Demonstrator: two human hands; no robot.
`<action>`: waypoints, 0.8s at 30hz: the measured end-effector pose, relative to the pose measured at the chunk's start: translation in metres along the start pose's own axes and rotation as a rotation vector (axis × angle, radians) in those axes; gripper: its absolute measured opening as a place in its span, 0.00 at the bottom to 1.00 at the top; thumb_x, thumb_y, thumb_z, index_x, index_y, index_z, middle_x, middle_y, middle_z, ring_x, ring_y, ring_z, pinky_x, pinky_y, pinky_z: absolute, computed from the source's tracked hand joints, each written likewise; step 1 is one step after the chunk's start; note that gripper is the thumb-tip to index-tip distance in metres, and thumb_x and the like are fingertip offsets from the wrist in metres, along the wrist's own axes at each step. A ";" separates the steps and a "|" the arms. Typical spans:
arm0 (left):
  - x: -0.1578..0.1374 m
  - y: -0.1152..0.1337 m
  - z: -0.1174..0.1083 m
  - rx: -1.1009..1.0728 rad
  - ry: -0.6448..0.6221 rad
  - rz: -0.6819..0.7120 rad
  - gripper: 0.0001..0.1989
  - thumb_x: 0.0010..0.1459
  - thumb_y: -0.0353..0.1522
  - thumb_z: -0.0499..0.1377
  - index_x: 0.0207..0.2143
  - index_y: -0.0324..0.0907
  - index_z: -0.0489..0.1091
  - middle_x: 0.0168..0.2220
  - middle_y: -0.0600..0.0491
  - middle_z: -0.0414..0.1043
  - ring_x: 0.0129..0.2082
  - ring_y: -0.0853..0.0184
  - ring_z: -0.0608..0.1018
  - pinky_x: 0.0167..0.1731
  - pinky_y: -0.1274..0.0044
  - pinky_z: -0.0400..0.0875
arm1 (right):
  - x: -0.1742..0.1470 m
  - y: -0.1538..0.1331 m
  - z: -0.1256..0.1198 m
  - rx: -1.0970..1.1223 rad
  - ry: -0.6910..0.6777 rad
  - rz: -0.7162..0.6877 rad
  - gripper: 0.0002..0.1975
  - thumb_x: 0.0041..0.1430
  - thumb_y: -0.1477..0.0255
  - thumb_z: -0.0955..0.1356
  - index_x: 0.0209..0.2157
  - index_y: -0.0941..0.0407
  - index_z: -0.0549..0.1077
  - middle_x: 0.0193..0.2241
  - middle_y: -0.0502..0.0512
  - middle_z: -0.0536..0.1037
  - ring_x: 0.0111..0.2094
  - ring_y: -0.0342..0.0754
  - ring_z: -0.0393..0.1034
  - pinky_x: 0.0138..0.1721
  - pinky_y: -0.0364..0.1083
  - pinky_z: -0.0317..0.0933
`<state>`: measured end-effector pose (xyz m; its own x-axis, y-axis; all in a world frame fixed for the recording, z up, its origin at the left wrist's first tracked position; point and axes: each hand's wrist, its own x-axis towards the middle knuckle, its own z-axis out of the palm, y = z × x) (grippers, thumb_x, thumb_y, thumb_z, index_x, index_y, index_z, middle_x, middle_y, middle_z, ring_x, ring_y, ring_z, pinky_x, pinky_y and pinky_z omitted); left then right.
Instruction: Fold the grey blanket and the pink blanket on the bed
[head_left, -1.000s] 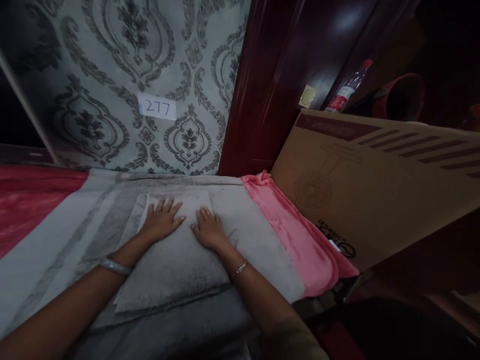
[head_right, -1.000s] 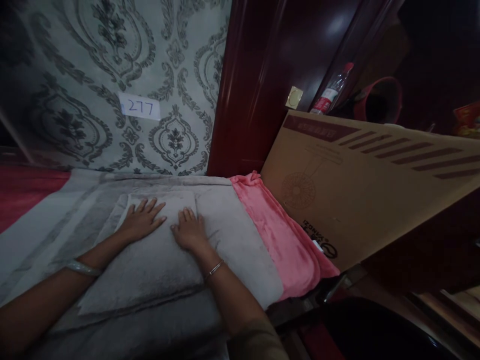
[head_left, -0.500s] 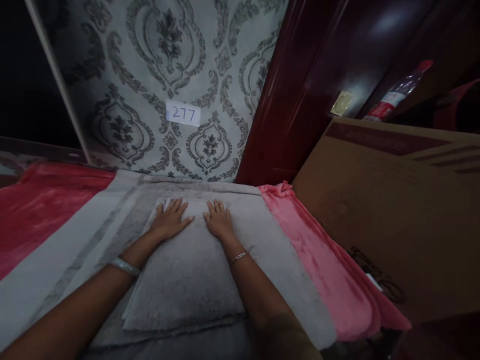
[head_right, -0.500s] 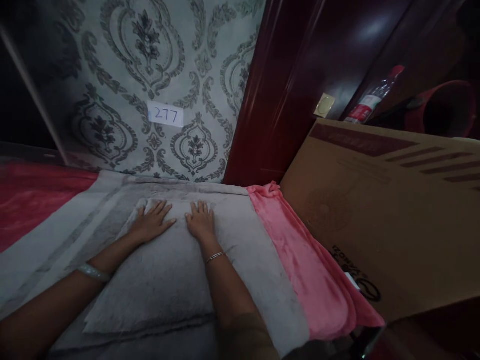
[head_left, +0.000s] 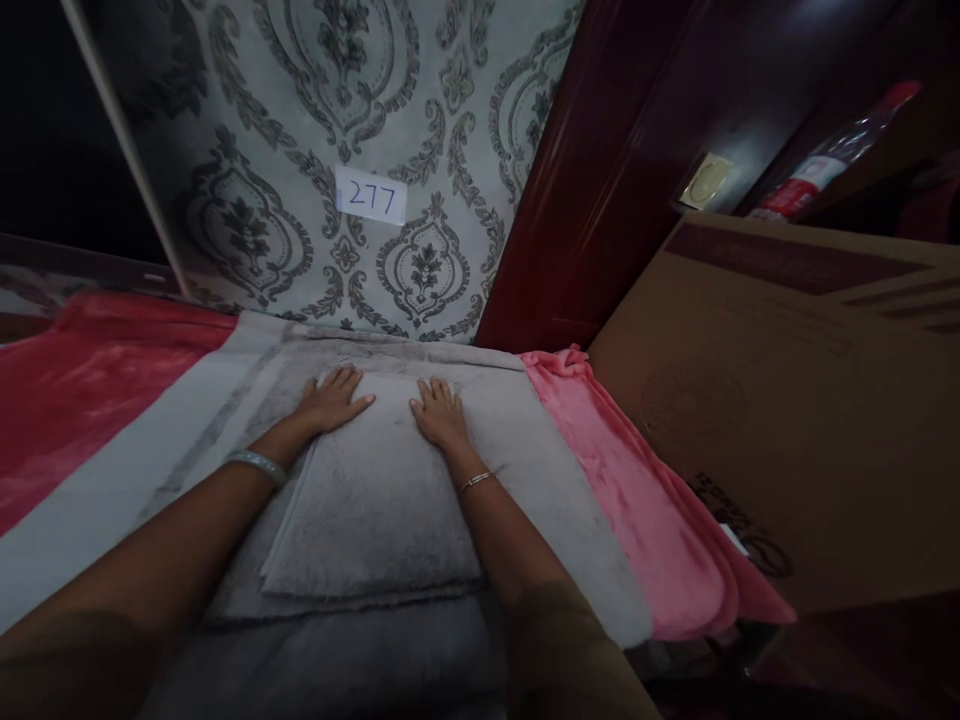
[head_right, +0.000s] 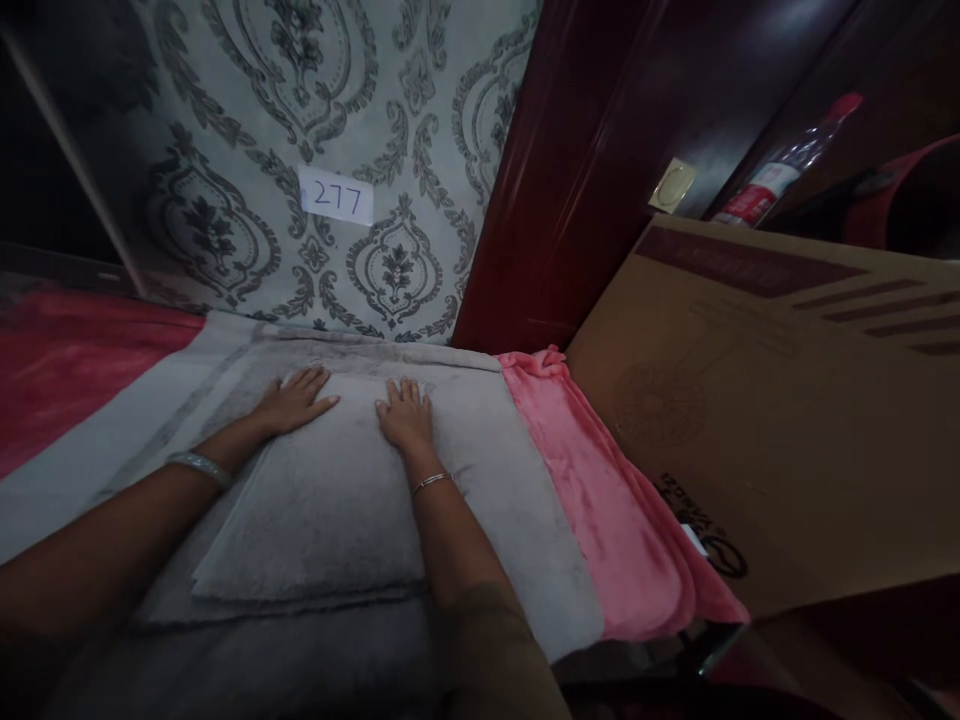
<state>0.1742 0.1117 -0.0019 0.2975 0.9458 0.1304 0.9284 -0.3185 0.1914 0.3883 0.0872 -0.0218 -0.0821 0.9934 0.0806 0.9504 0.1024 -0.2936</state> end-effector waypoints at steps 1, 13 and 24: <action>-0.004 0.003 -0.004 -0.005 0.006 0.014 0.38 0.64 0.50 0.43 0.68 0.35 0.51 0.69 0.35 0.48 0.70 0.47 0.49 0.63 0.50 0.44 | 0.000 0.000 -0.001 0.000 -0.006 0.001 0.30 0.71 0.59 0.52 0.70 0.53 0.48 0.71 0.57 0.43 0.71 0.53 0.34 0.67 0.59 0.35; -0.142 0.053 0.006 0.062 -0.078 0.223 0.41 0.62 0.54 0.45 0.69 0.39 0.51 0.71 0.38 0.44 0.71 0.50 0.49 0.66 0.52 0.43 | -0.048 -0.028 -0.021 0.005 -0.117 -0.052 0.31 0.70 0.52 0.51 0.70 0.46 0.48 0.72 0.54 0.41 0.71 0.60 0.31 0.65 0.68 0.34; -0.155 0.048 0.013 0.022 0.009 0.182 0.39 0.62 0.53 0.47 0.68 0.40 0.54 0.70 0.39 0.47 0.70 0.52 0.51 0.66 0.56 0.45 | -0.087 -0.035 -0.021 -0.049 -0.200 -0.097 0.31 0.70 0.53 0.53 0.70 0.46 0.47 0.72 0.53 0.39 0.71 0.56 0.31 0.67 0.62 0.33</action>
<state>0.1751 -0.0497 -0.0254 0.4593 0.8720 0.1694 0.8641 -0.4828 0.1424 0.3689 -0.0040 0.0016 -0.2271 0.9701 -0.0858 0.9481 0.2001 -0.2470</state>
